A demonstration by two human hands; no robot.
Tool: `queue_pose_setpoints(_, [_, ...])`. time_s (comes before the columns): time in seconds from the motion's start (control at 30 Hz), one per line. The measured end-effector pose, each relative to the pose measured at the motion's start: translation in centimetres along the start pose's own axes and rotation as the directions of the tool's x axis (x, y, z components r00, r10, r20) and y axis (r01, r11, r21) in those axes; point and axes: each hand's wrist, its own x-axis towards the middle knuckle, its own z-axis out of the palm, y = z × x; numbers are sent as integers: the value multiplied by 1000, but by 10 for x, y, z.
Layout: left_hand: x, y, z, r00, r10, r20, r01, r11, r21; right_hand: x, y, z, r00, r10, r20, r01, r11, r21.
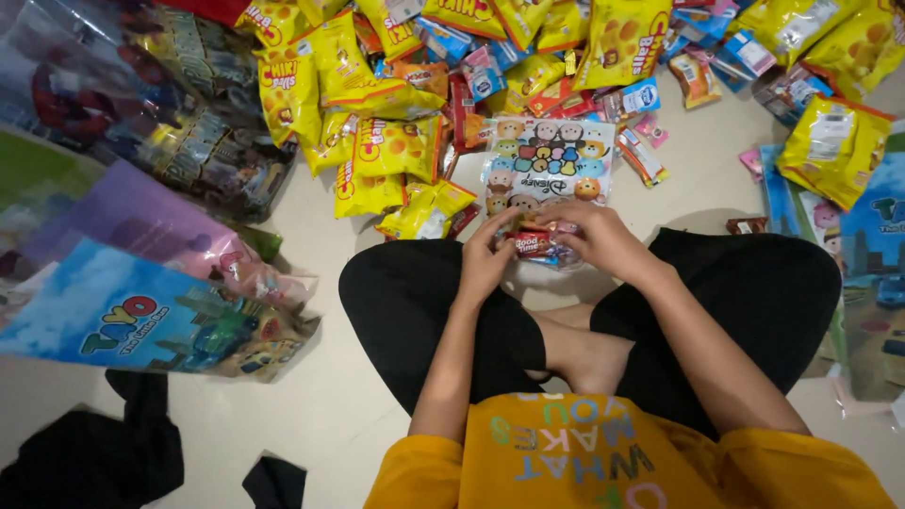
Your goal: Packing various snack packets and stickers into themed plastic bags while sitting on the floor.
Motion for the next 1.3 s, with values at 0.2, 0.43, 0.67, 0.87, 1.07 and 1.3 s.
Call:
queue_pose_setpoints(0.2, [6, -10, 1, 999, -20, -42, 18, 998, -63, 0, -28, -16, 990, 144, 3, -142, 972, 185])
queue_pose_setpoints(0.43, [15, -34, 1, 997, -57, -48, 50, 991, -124, -11, 21, -31, 978, 181, -100, -163, 973, 165])
queue_pose_setpoints(0.67, [13, -8, 1, 998, -48, -31, 47, 998, -31, -77, 290, -94, 727, 269, -632, -526, 810, -259])
queue_pose_setpoints(0.87, [10, 3, -3, 996, 61, 60, -62, 998, 11, -83, 291, -149, 102, 860, -501, -956, 225, 191])
queue_pose_setpoints(1.07, [10, 14, -1, 997, -45, 66, 46, 999, -6, -52, 258, -151, 48, 930, -365, -982, 110, 151])
queue_pose_setpoints(1.3, [16, -6, -1, 991, -126, 39, 127, 992, -21, -39, 325, -126, -42, 853, -521, -999, -48, 3])
